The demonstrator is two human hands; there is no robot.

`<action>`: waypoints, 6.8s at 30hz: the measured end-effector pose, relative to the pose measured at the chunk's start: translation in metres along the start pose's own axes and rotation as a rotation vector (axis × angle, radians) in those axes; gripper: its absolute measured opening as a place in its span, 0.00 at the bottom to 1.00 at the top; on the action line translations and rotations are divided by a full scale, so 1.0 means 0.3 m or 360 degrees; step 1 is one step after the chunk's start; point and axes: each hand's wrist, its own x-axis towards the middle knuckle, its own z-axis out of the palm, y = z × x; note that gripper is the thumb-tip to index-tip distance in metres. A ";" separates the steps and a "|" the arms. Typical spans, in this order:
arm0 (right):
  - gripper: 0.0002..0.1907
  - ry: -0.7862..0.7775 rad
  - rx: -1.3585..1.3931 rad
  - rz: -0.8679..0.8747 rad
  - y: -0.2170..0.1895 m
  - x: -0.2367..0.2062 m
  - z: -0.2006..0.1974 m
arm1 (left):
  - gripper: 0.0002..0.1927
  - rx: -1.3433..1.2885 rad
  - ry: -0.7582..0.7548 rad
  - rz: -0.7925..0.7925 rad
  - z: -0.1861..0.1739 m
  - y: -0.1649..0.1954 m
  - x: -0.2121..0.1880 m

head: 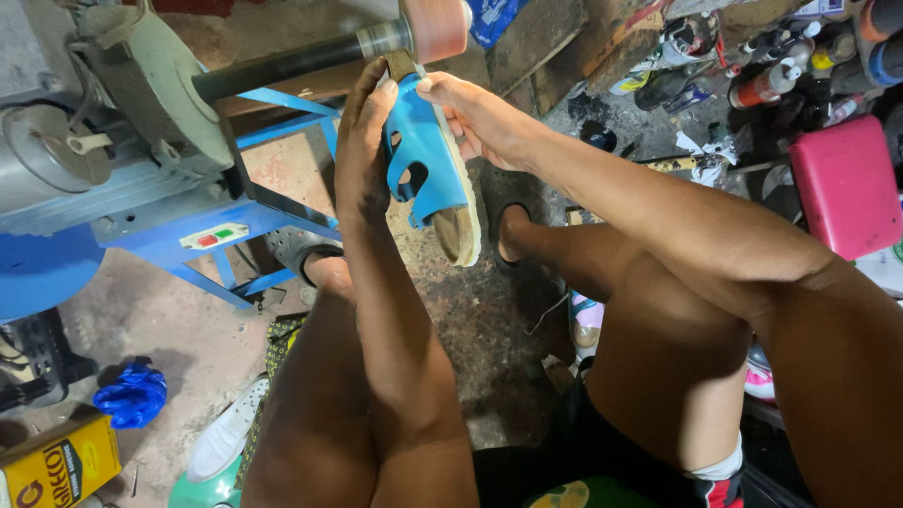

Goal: The person repairs a pair of blue sandals by hand, adjusting the straps and buckles, and then uses a grinding machine to smooth the sole.

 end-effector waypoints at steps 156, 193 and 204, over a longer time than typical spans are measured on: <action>0.26 0.0073 -0.0388 -0.0130 0.020 -0.030 0.008 | 0.38 -0.0228 -0.0169 0.0092 -0.022 -0.059 -0.026; 0.26 0.0155 -0.0483 -0.0092 0.012 -0.023 0.010 | 0.32 -0.0309 -0.0253 0.0099 -0.018 -0.047 -0.021; 0.23 0.0046 -0.0384 -0.0183 0.035 -0.025 0.001 | 0.38 -0.0176 -0.0218 0.0128 -0.035 -0.064 -0.037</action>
